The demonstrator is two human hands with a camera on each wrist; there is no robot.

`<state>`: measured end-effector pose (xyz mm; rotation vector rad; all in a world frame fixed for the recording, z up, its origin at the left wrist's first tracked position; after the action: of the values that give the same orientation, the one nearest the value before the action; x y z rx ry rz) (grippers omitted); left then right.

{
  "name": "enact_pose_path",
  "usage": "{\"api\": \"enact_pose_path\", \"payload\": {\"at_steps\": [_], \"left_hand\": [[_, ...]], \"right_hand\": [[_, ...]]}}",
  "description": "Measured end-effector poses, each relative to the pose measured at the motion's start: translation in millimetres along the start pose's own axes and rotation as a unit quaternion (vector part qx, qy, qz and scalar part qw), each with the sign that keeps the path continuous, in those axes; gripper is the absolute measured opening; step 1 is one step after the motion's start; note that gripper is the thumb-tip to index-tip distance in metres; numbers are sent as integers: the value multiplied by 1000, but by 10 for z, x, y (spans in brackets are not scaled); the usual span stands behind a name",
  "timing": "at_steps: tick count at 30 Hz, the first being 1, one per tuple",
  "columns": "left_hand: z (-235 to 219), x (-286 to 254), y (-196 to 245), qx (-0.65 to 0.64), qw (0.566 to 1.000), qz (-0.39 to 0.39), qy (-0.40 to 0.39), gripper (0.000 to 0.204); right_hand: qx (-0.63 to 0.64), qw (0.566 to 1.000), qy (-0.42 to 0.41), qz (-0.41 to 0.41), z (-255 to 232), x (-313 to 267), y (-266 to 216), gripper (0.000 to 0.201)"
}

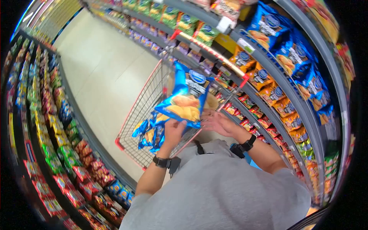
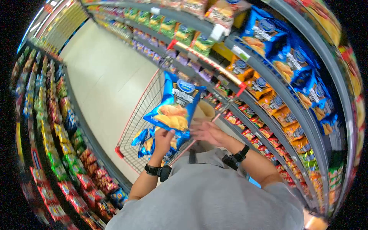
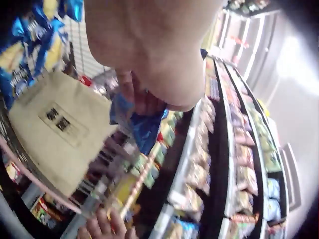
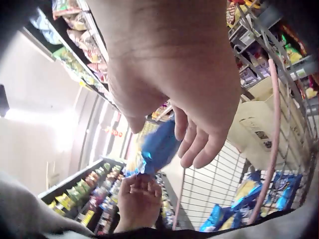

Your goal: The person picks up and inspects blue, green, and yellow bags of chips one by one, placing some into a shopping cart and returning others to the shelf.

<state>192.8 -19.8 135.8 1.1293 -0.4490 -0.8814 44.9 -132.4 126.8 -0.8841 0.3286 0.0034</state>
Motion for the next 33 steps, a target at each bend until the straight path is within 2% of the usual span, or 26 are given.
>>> {"api": "enact_pose_path", "payload": {"at_steps": [1, 4, 5, 8, 9, 12, 14, 15, 18, 20, 22, 24, 29, 33], "left_hand": [[247, 22, 67, 41, 996, 23, -79, 15], [949, -32, 259, 153, 940, 90, -293, 23], [1098, -74, 237, 170, 920, 133, -326, 29], [1216, -16, -129, 158, 922, -14, -354, 33], [1152, 50, -237, 204, 903, -153, -345, 35], [1107, 476, -588, 32, 919, -292, -265, 51], [1583, 548, -435, -87, 904, -265, -326, 64], [1801, 550, -321, -147, 889, -251, -353, 70], [2402, 318, -198, -56, 873, -187, -448, 82], [2602, 219, -275, 43, 882, -176, -435, 82], [2752, 185, -333, 26, 895, -185, -406, 76], [2839, 181, -359, 42, 900, -161, -403, 69], [2937, 163, -424, 31, 906, -149, -394, 52], [2924, 168, -438, 4, 907, -145, -395, 56]], "right_hand": [[30, 999, -16, -32, 31, -21, -108, 81], [85, 976, 51, -193, 35, -313, -579, 65], [130, 970, 82, -189, -244, -397, -396, 64], [99, 956, 173, -217, -479, -794, -434, 64], [133, 948, 187, -223, -524, -923, -451, 67], [-8, 927, 284, -243, -571, -1339, -598, 70], [-139, 879, 407, -206, -675, -1585, -598, 64], [-175, 862, 432, -198, -681, -1677, -621, 62], [-219, 831, 473, -195, -698, -1895, -617, 60], [-253, 805, 494, -211, -652, -2036, -682, 61], [-247, 798, 505, -217, -652, -2150, -709, 63], [-260, 792, 513, -206, -686, -2264, -701, 65], [-175, 823, 476, -253, -808, -2346, -538, 72], [-114, 849, 446, -261, -807, -2300, -558, 71]]}}
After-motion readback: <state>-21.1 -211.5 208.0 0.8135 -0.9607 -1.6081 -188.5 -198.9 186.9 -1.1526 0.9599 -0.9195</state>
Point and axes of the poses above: each hand's wrist, its own x-axis towards the middle knuckle, its own z-axis out of the palm, y = z × x, the point moved 8 cm from there along x, towards the middle knuckle, and after that the axes turned 15 degrees about -x, right-handed, at the moved point
